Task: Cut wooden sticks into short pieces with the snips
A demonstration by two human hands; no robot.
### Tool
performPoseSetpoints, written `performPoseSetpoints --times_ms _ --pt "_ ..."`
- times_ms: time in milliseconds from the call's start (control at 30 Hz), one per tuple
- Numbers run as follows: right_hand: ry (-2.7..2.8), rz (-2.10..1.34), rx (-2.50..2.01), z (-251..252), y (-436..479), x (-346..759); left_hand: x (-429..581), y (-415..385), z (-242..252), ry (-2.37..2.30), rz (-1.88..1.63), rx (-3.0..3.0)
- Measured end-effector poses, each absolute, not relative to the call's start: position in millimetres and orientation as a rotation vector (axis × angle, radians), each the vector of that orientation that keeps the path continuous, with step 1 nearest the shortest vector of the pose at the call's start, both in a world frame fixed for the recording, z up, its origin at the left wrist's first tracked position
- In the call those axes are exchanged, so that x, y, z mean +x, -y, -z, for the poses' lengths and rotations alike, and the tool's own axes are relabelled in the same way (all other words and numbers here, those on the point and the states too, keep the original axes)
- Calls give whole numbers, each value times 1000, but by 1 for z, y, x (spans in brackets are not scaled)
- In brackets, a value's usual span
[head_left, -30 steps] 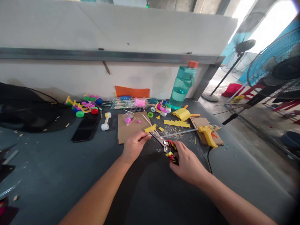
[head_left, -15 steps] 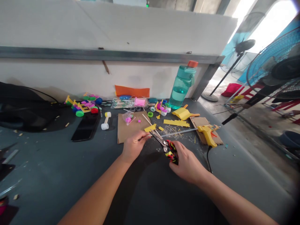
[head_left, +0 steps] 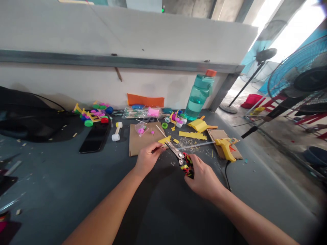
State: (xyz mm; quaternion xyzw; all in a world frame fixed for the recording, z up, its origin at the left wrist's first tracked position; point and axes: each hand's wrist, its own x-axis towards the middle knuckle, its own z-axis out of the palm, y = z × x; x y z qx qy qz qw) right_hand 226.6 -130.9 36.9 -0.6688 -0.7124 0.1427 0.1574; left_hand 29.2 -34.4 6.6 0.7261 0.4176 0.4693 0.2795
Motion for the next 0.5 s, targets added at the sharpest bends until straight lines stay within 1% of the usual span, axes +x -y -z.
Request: performPoseSetpoints --times_ms 500 --pt "2075 -356 -1853 -31 129 232 22 31 -15 -935 -1140 1984"
